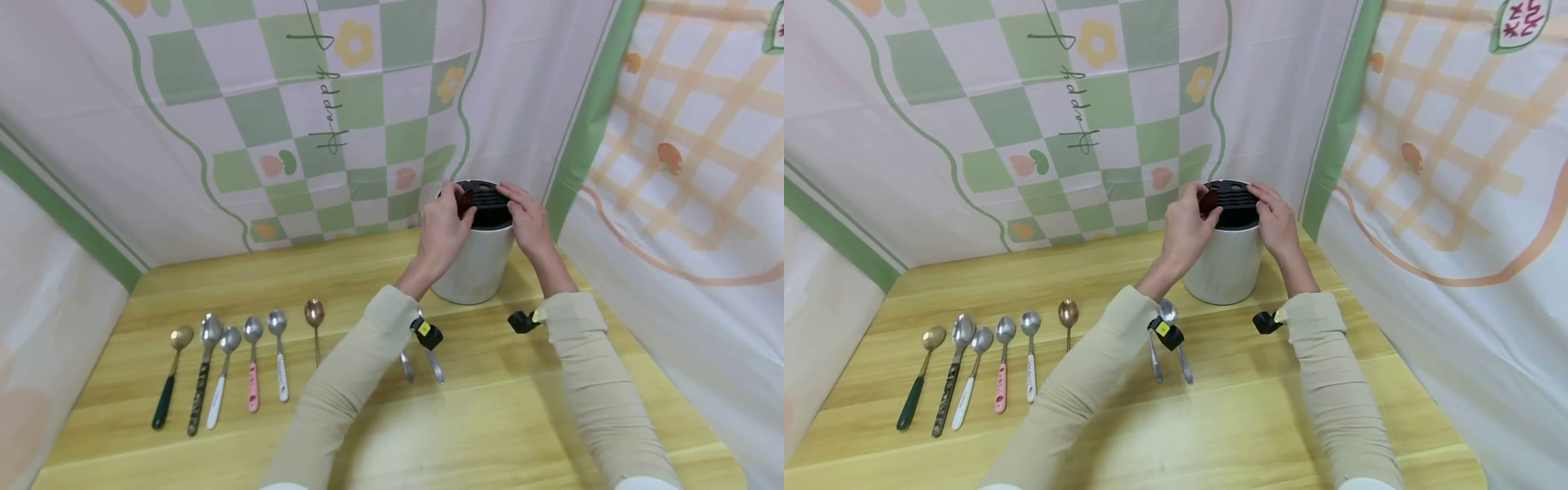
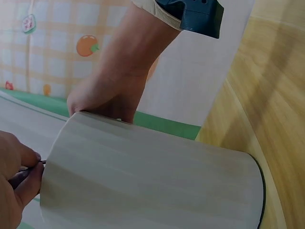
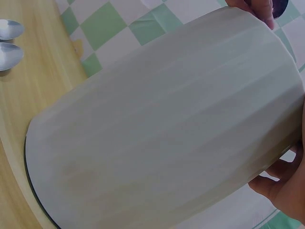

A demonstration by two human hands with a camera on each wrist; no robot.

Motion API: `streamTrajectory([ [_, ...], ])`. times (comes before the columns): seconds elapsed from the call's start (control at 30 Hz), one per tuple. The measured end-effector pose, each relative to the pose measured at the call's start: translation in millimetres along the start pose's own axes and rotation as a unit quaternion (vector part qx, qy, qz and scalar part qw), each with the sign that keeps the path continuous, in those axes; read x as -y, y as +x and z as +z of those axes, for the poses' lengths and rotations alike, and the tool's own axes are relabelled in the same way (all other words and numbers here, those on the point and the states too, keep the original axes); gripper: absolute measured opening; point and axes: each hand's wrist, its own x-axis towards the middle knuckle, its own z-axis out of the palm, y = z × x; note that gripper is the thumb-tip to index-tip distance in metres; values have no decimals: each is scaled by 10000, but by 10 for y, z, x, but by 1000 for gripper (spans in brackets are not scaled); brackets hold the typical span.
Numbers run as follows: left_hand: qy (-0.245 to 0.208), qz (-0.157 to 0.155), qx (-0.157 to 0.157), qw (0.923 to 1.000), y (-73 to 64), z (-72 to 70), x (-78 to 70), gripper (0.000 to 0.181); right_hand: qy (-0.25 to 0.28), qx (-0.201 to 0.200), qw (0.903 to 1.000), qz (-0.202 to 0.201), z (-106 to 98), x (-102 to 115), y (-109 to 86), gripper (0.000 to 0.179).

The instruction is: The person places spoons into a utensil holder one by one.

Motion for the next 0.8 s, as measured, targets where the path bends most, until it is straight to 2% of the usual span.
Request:
streamTrajectory([
  [0.23,296,-224,253,9990,20,-22,-54,36,-34,-20,10000,3,-10,20,-10,41],
  [0.43,1041,-396,413,9929,37,-5,-71,43,-80,-46,10000,-25,7,10,7,41],
  [0.53,1289,-370,365,9903,45,16,-51,49,-92,-63,9999,-28,13,12,13,41],
  [0.67,1404,-227,306,9894,39,36,-6,57,-119,-60,9999,-7,13,9,13,42],
  [0.8,1261,-150,295,9915,13,16,30,60,-152,-57,9999,58,6,9,8,42],
])
